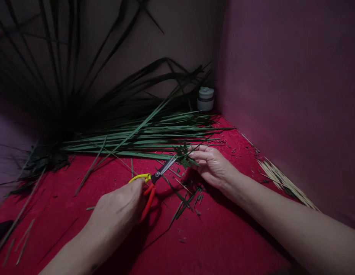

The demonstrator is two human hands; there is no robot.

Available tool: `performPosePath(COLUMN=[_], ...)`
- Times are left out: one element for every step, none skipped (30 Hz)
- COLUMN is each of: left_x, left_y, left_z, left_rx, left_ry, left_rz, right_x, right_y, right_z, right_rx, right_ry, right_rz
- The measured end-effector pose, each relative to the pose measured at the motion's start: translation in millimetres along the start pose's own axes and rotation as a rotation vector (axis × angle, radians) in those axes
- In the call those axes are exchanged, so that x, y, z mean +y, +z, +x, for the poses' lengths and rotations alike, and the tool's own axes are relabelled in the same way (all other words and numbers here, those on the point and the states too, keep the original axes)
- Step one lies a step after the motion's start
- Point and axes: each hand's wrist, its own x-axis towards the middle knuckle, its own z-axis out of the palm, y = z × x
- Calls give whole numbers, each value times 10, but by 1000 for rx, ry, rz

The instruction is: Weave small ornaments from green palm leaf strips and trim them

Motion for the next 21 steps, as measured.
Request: performPosePath(left_x=[-3,-7,-10,-13,-13,-11,-7,-2,4,9,12,13,11,6,0,-7,-15,-22,-29,-35,-39], left_y=[6,14,21,26,28,27,22,16,8,2,-2,-2,1,9,19,31,43,53,62,68,73], left_z=[0,0,-1,-3,-5,-7,-8,-8,-7,-6,-4,-1,1,4,5,5,3,0,-5,-11,-18], left_rx=[-5,-5,-5,-10,-16,-26,-36,-42,-47,-51,-56,-62,-65,-64,-59,-52,-46,-40,-34,-30,-24], left_ry=[-1,0,1,1,0,-2,-5,-7,-4,-4,-6,-6,-4,-1,1,2,4,2,3,7,13], left_rz=[-13,-22,-24,-21,-15,-12,-14,-20,-31,-43,-55,-67,-79,-91,-100,-105,-106,-102,-98,-97,-98], right_x=[1,1,0,-1,-3,-5,-6,-7,-6,-4,-1,3,7,11,14,16,18,18,18,17,16], right_y=[1,2,4,5,7,8,8,8,6,4,2,0,-2,-2,-3,-2,-1,0,2,3,4], right_z=[0,0,0,0,0,-1,-1,-1,-1,1,2,4,5,6,5,4,2,0,-2,-5,-7], right_rx=[-1,-4,-6,-6,-5,-5,-6,-8,-10,-12,-16,-20,-23,-23,-21,-18,-15,-14,-16,-18,-19], right_ry=[-1,-3,-8,-12,-14,-16,-17,-18,-21,-24,-29,-34,-39,-41,-41,-39,-37,-34,-33,-32,-32], right_rz=[0,3,5,7,5,1,-3,-8,-11,-12,-11,-11,-13,-15,-19,-22,-24,-24,-24,-25,-27])
